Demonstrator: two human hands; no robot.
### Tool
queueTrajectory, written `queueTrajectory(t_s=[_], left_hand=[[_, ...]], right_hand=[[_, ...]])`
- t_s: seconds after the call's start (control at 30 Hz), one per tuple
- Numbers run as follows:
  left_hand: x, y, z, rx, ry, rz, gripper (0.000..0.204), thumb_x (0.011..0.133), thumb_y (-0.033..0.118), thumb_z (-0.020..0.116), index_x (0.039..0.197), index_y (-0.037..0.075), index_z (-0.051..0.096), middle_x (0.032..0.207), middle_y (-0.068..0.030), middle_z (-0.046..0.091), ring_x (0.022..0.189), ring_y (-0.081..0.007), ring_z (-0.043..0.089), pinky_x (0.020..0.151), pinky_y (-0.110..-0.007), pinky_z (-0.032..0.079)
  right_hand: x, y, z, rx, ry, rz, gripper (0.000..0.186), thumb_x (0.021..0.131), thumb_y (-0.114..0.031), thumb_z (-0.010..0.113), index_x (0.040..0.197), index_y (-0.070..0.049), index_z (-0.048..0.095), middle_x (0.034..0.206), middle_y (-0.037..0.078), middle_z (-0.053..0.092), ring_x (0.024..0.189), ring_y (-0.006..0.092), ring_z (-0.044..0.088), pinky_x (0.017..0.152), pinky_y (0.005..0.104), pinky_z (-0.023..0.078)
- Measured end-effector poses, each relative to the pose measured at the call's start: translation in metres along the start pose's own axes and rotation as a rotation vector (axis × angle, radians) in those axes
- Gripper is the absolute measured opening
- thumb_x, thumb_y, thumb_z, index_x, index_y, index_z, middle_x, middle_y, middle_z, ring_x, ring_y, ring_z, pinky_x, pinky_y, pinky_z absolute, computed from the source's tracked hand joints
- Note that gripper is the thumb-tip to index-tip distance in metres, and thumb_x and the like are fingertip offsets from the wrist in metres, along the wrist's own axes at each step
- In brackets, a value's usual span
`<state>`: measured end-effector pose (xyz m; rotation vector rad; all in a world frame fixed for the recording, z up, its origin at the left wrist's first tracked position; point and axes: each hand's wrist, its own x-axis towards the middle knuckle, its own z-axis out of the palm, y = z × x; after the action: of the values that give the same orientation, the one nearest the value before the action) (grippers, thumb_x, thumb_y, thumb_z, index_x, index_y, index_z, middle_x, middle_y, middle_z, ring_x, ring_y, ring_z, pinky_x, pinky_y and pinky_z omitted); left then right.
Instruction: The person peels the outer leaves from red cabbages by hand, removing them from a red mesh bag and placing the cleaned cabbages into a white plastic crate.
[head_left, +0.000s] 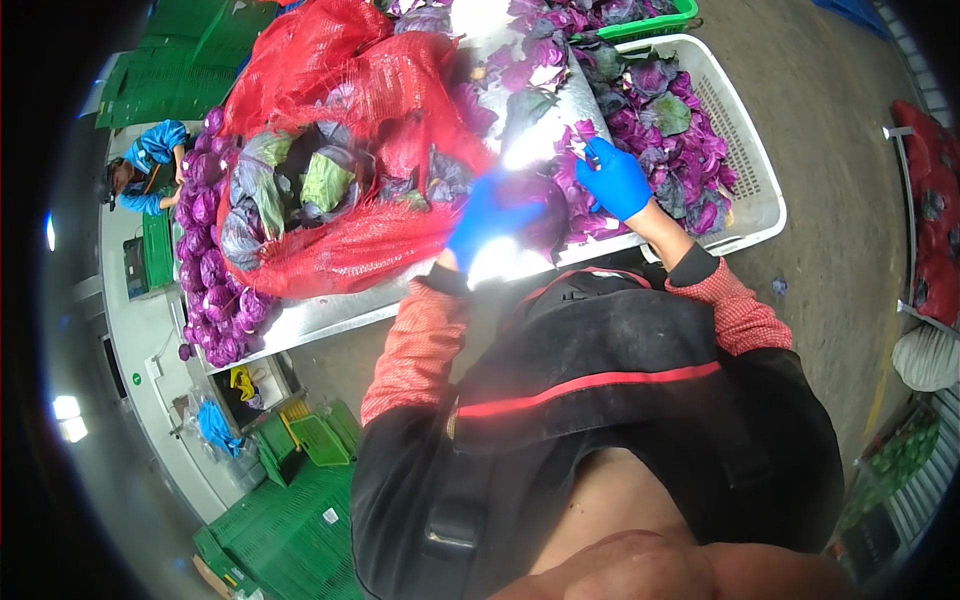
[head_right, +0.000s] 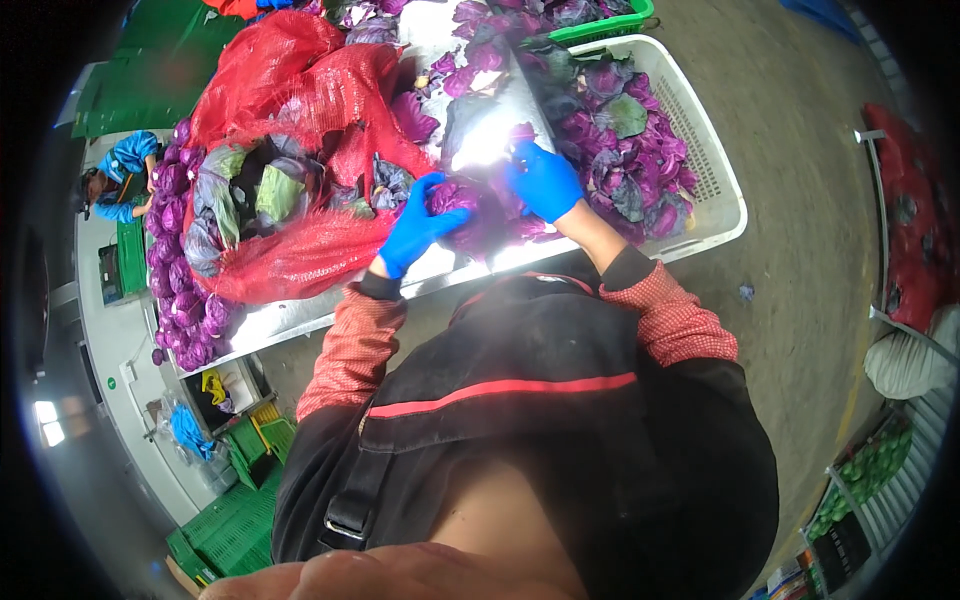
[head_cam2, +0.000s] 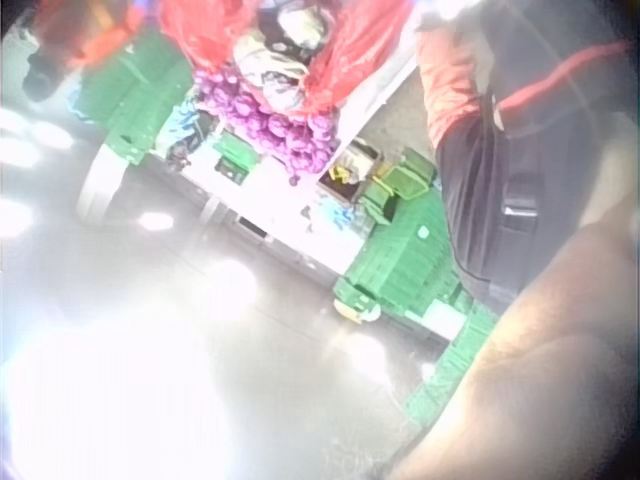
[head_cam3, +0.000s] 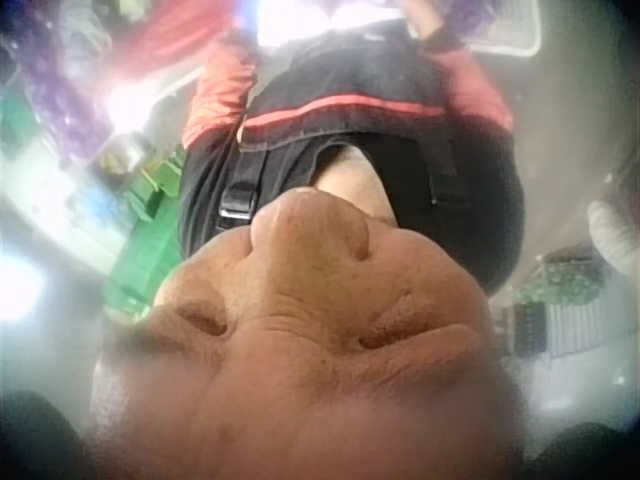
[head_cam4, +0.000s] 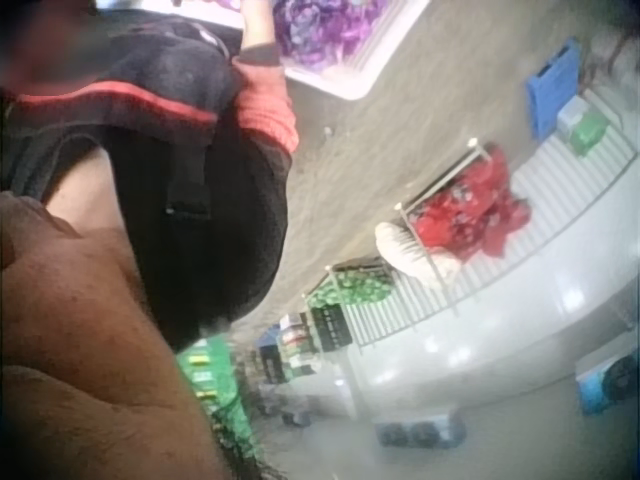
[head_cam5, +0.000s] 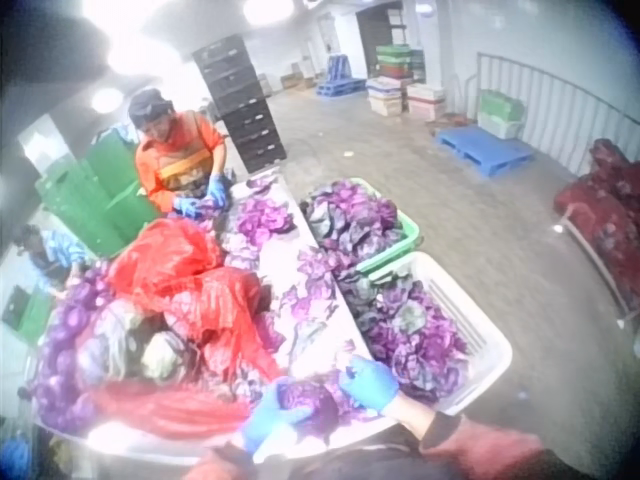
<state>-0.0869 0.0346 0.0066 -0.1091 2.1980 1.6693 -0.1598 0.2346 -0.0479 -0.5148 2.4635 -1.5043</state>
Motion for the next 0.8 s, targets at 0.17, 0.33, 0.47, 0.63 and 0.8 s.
queueTrajectory(t_s=[0.17, 0.33, 0.47, 0.63, 0.8], left_hand=[[0.005, -0.025, 0.011, -0.355, 0.111, 0.075, 0.073, 0.069, 0.011, 0.074, 0.128, 0.003, 0.032, 0.117, -0.0111, 0.045, 0.105, -0.0196, 0.048, 0.090, -0.030, 0.042], [-0.005, -0.060, 0.030, 0.021, 0.542, 0.334, 0.085, 0.062, 0.015, 0.078, 0.131, 0.005, 0.030, 0.120, -0.0124, 0.038, 0.111, -0.0241, 0.042, 0.094, -0.035, 0.038], [0.009, -0.039, 0.040, 0.373, 0.526, 0.441, 0.096, 0.054, 0.024, 0.082, 0.132, 0.006, 0.029, 0.116, -0.0158, 0.040, 0.108, -0.0311, 0.042, 0.093, -0.039, 0.036], [0.013, -0.053, 0.042, 0.420, 0.538, 0.461, 0.097, 0.051, 0.032, 0.080, 0.131, 0.007, 0.032, 0.122, -0.0172, 0.041, 0.111, -0.0333, 0.041, 0.094, -0.044, 0.034], [0.017, -0.060, 0.034, -0.104, 0.573, 0.300, 0.094, 0.056, 0.035, 0.078, 0.134, 0.010, 0.032, 0.129, -0.0144, 0.036, 0.118, -0.0327, 0.036, 0.098, -0.044, 0.032]], right_hand=[[0.015, 0.016, -0.004, -0.031, 0.205, -0.064, 0.019, 0.078, -0.022, 0.058, 0.086, -0.005, 0.052, 0.067, 0.018, 0.054, 0.058, 0.0310, 0.058, 0.051, 0.0396, 0.043], [0.033, 0.053, -0.012, -0.400, 0.076, 0.124, 0.035, 0.079, -0.039, 0.056, 0.096, -0.009, 0.052, 0.083, 0.020, 0.059, 0.075, 0.0348, 0.059, 0.060, 0.0435, 0.045], [0.025, -0.040, 0.003, -0.439, 0.025, -0.216, 0.040, 0.080, -0.042, 0.053, 0.105, -0.010, 0.053, 0.096, 0.020, 0.058, 0.086, 0.0349, 0.057, 0.067, 0.0435, 0.046], [0.047, -0.005, 0.014, -0.584, -0.221, -0.116, 0.031, 0.080, -0.035, 0.051, 0.095, -0.009, 0.056, 0.090, 0.019, 0.060, 0.081, 0.0363, 0.059, 0.064, 0.0446, 0.047], [0.039, 0.075, -0.003, -0.611, -0.123, 0.103, 0.031, 0.080, -0.035, 0.052, 0.096, -0.008, 0.053, 0.086, 0.020, 0.060, 0.078, 0.0385, 0.058, 0.064, 0.0456, 0.047]])
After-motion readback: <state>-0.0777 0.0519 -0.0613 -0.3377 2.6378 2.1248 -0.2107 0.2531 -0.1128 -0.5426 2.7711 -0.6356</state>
